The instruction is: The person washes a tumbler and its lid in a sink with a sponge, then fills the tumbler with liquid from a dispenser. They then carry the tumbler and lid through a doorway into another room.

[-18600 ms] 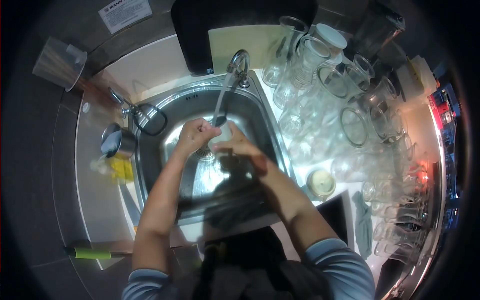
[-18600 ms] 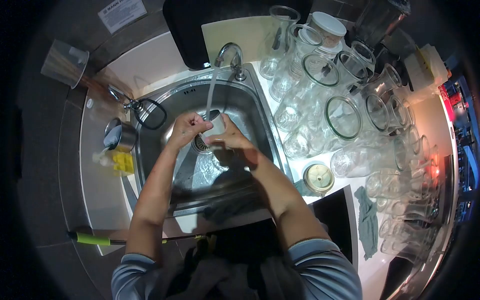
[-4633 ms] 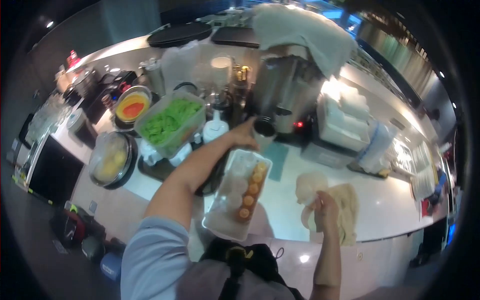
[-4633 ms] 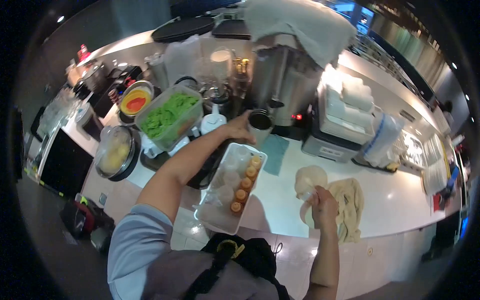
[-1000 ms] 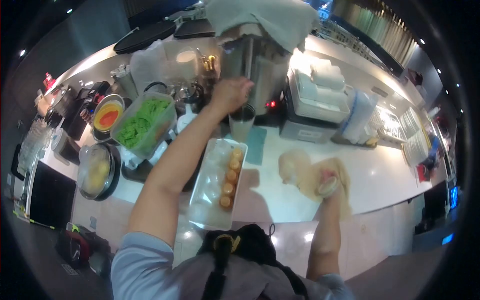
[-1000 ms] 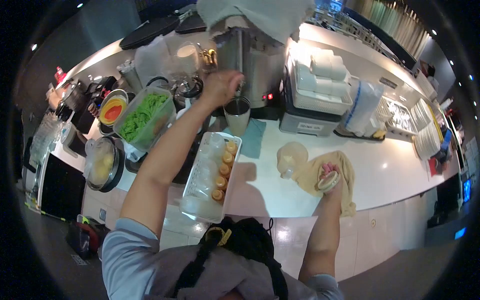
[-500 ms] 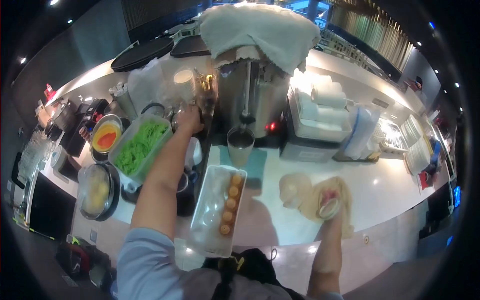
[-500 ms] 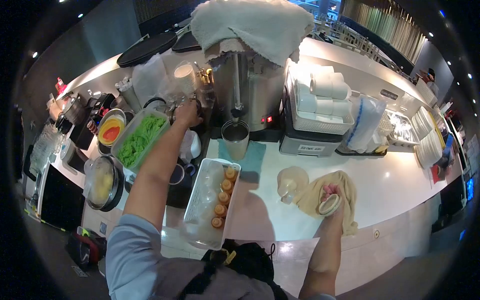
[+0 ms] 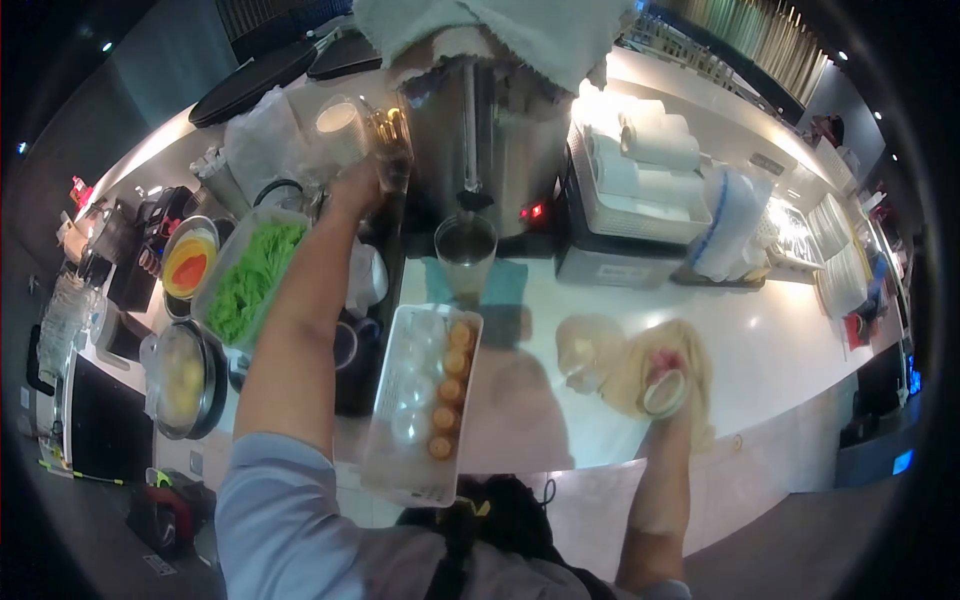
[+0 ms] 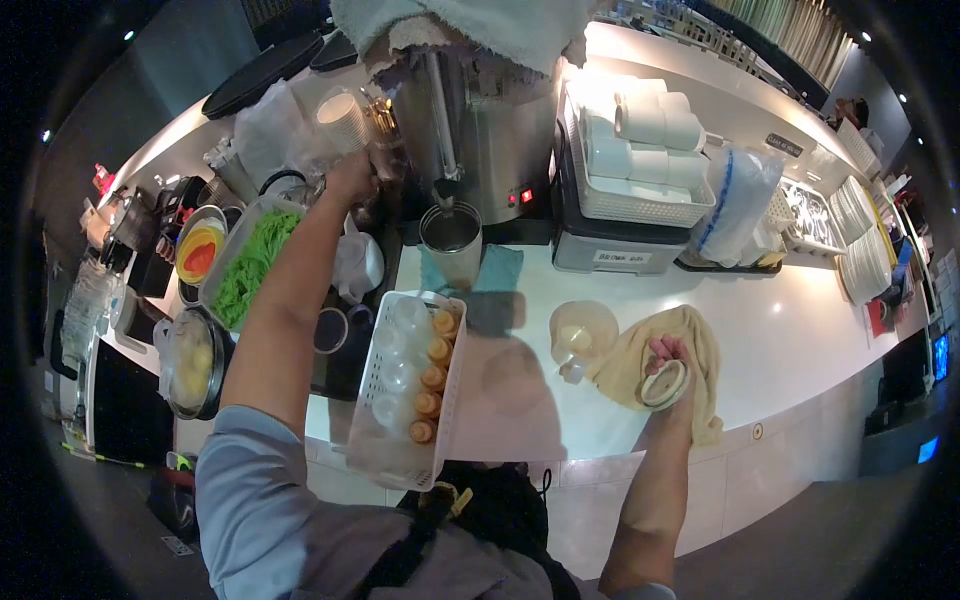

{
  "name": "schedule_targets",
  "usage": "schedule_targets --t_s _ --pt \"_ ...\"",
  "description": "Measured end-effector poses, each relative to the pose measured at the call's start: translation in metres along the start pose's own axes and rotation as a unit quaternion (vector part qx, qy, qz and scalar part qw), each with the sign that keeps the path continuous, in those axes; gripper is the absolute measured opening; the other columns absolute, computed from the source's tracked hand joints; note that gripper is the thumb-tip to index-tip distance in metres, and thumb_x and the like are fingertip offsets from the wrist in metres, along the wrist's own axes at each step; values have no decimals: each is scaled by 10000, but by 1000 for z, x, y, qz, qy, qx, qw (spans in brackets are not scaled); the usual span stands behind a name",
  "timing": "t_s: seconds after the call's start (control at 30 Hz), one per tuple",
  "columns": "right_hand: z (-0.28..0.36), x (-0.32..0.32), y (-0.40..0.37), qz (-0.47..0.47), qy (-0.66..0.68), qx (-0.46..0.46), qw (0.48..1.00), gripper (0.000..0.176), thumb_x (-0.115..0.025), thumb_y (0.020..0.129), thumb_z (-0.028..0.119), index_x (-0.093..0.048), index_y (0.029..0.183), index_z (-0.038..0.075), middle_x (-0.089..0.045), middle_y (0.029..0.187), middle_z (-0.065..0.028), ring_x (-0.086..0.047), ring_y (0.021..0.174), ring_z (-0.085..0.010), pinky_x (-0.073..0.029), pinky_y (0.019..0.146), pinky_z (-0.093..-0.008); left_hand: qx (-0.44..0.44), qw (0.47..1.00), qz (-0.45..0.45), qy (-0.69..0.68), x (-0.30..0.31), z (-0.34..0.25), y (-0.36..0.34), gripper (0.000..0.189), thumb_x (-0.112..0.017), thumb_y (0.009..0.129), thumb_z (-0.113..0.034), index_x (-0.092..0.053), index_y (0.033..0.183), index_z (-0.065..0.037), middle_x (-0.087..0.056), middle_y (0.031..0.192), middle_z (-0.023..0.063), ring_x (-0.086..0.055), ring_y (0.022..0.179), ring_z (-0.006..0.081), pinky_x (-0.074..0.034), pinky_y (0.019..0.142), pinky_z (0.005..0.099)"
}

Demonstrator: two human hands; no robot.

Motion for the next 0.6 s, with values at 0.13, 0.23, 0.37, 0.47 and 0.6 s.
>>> schedule_targets --t_s 0.13,0.23,0.37,0.47,0.6 --pt "0 2 5 2 -9 10 1000 334 -508 1033 308 -660 1110 20 -728 978 -195 -613 653 -189 -512 549 -287 11 990 76 122 5 -3 -13 491 -700 830 -338 -623 1196 -20 -687 1108 221 -670 1059 385 -534 915 497" --pt "-3 -7 -3 -31 -26 34 999 328 -509 1033 304 -660 1111 24 -728 972 -194 -615 656 -182 -511 545 -288 21 995 30 90 -50 32 8 490 -699 832 -353 -643 1184 -17 -685 1123 212 -656 1101 363 -519 943 483" --pt "-4 -15 -5 -55 -27 36 997 321 -512 1031 302 -661 1106 28 -727 955 -187 -615 654 -170 -509 542 -285 101 995 26 2 -30 46 24 479 -679 840 -328 -654 1183 6 -674 1175 215 -641 1138 365 -509 968 453" --pt "-4 -19 -5 -70 -30 44 996 312 -513 1030 300 -661 1095 33 -727 949 -185 -613 643 -167 -506 539 -285 196 975 -2 -106 -31 73 45 467 -648 837 -304 -642 1171 23 -673 1177 235 -649 1119 375 -524 932 449" --pt "-3 -16 -1 -19 -23 36 999 305 -521 1024 303 -660 1079 38 -725 946 -190 -612 627 -171 -504 529 -288 175 973 -100 -112 -8 78 56 428 -630 828 -245 -639 1146 43 -667 1177 254 -660 1104 370 -531 884 497"
Point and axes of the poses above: each hand's wrist, its own y-axis towards the middle knuckle, its own x-axis out of the back of the hand, z = x × y, the point moved 1 cm from there along y, towards the middle knuckle
